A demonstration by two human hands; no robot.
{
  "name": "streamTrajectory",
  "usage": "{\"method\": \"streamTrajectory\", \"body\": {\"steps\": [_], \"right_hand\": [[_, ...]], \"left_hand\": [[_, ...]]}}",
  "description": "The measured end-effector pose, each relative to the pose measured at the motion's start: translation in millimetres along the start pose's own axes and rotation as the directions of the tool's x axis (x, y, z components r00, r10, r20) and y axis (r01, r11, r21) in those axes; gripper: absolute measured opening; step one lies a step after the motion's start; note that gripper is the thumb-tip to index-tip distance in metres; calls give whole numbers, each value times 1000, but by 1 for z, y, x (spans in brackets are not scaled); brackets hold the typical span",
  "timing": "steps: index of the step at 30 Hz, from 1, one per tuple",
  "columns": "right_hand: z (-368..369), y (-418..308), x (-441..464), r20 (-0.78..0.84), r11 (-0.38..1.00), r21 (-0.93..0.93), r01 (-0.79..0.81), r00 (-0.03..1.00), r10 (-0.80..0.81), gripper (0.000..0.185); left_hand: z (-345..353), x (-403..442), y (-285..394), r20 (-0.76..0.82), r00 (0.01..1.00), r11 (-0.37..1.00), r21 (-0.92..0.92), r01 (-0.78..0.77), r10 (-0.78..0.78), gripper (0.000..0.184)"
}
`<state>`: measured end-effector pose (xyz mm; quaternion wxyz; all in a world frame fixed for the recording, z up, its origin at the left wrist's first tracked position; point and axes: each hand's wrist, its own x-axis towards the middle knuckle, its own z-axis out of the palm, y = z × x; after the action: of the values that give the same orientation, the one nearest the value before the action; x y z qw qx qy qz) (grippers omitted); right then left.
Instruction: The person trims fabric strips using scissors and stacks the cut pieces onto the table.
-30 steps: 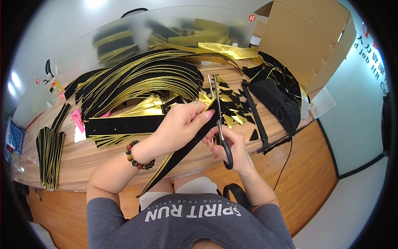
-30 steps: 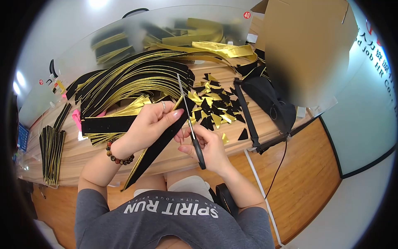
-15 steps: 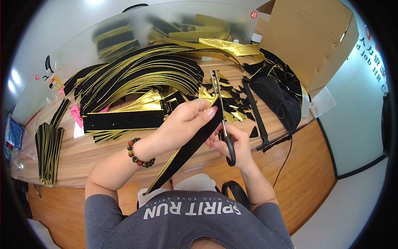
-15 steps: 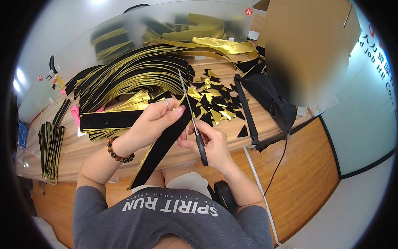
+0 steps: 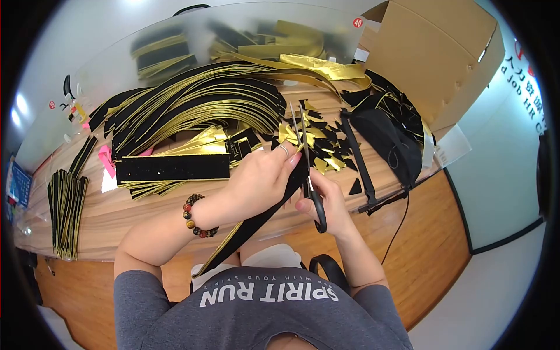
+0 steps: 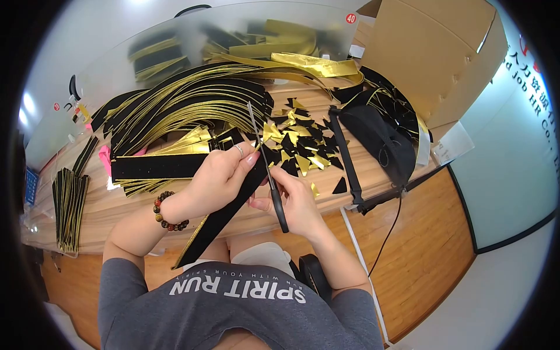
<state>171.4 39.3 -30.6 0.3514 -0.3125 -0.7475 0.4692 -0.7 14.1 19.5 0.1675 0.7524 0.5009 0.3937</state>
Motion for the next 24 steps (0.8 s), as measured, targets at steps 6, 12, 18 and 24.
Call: {"method": "streamTrajectory", "body": {"steps": [6,12,18,24], "right_hand": [[9,2,-1,-73,998,55,-36,997,40,47],[8,26,7,-46,991,126,45,998,-39,51],[4,31,8,-11,998,47,35,999,-35,61],[10,37,16,-53,1000,0,1,999,-1,42]], "left_hand": [[-3,1,0,45,998,994,-98,38,-34,15],[1,1,-4,96,994,999,-25,45,-42,15],[-4,2,-3,190,978,995,-49,92,-81,20],[2,9,-25,183,982,995,-82,57,-42,24]]}}
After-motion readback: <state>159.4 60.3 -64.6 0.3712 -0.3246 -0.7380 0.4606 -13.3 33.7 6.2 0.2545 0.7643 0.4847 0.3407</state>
